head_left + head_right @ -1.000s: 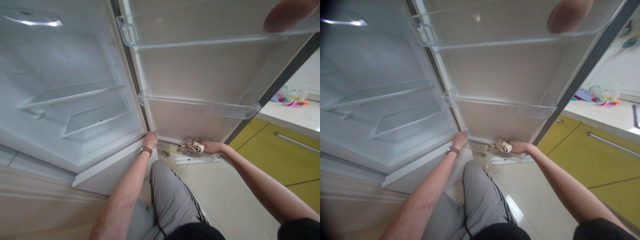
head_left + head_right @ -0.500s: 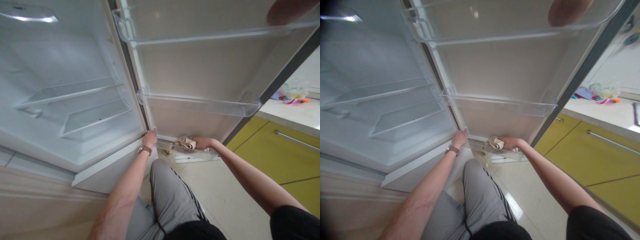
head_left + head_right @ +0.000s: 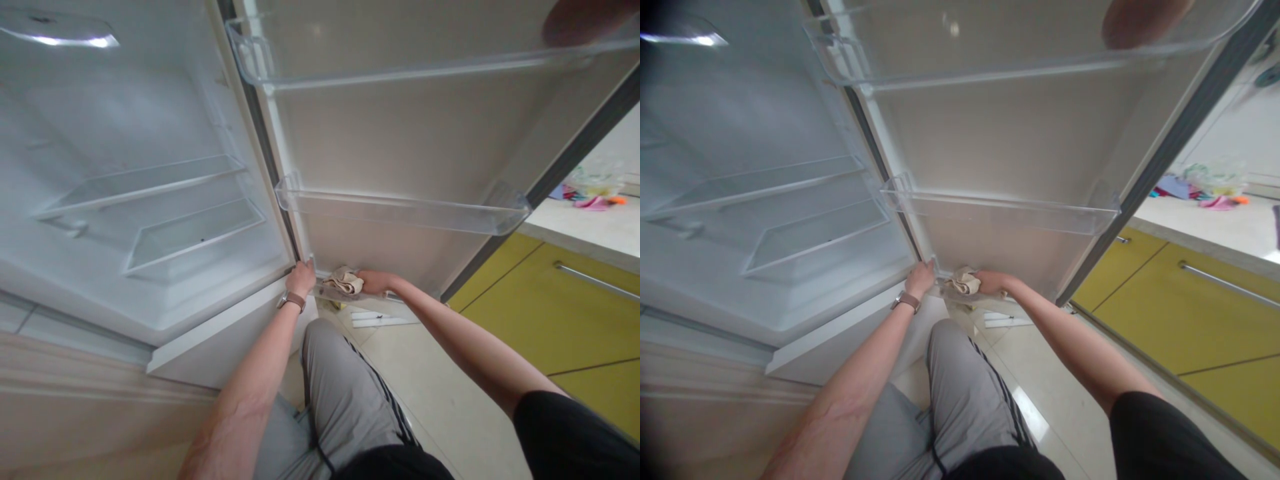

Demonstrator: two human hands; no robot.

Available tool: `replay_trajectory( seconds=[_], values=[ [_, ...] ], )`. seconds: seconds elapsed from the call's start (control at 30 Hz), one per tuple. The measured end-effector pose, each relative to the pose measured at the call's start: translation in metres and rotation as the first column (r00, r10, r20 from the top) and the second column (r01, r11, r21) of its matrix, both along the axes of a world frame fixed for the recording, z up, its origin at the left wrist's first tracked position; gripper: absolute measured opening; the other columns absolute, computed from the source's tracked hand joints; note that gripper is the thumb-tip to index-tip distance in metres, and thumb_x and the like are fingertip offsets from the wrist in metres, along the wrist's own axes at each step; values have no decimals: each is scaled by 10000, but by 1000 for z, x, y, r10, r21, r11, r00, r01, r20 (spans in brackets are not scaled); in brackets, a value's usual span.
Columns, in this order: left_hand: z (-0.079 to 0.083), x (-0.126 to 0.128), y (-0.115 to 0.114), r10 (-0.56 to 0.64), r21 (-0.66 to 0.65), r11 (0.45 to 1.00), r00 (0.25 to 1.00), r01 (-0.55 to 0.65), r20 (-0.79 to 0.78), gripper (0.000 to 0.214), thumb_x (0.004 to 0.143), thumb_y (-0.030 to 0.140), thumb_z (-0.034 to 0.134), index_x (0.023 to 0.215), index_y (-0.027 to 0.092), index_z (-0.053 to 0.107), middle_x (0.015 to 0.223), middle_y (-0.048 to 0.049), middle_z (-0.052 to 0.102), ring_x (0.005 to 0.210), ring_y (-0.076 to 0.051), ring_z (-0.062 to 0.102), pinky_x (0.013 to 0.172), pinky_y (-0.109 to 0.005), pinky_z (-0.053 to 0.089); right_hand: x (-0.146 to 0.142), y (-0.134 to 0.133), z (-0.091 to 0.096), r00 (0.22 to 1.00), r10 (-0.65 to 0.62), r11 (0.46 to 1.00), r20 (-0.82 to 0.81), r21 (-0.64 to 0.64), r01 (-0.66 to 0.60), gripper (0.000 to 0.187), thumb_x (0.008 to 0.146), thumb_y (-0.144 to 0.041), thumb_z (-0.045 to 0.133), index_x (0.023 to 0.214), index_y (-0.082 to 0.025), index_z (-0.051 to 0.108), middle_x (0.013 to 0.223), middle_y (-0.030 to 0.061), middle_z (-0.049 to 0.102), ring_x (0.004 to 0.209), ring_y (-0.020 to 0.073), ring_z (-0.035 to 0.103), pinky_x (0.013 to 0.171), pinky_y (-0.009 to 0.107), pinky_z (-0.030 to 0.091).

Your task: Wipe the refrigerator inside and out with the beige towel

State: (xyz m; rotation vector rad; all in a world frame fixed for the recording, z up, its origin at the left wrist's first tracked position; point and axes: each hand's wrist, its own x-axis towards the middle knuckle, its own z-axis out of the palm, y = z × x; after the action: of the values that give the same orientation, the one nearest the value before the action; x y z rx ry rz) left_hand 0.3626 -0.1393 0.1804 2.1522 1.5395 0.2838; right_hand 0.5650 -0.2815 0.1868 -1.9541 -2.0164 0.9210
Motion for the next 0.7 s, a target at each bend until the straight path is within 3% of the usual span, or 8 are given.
replay_trajectory(
  seconds=[0.4, 0.53, 0.7],
  values=[
    [2, -2, -1, -2, -8, 1000, 1000, 2, -7, 559, 1108, 564, 312, 1273, 171, 674, 1274, -231, 726, 1275, -347, 677, 1015, -403, 511, -43, 62, -2, 999, 33, 998, -4, 48, -33, 335, 806, -205, 722, 1135, -158, 758, 1211, 84, 775, 1028, 209, 695, 838, 200, 479],
    [4, -2, -2, 0, -14, 1000, 1000, 0, -15, 569, 1115, 540, 286, 1259, 146, 670, 1277, -246, 723, 1260, -361, 686, 1001, -421, 518, -42, 61, -2, 999, 16, 999, -32, 34, -15, 287, 785, -214, 732, 1058, -135, 772, 1099, 69, 791, 947, 185, 684, 803, 190, 486],
    [4, -3, -1, -4, -6, 1000, 1000, 4, -20, 568, 1114, 538, 287, 1241, 146, 678, 1276, -248, 726, 1256, -361, 689, 1000, -422, 521, -34, 36, -1, 996, -38, 999, -79, 8, 38, 260, 764, -303, 754, 939, -113, 780, 889, 49, 782, 820, 179, 670, 750, 209, 523]
  ],
)
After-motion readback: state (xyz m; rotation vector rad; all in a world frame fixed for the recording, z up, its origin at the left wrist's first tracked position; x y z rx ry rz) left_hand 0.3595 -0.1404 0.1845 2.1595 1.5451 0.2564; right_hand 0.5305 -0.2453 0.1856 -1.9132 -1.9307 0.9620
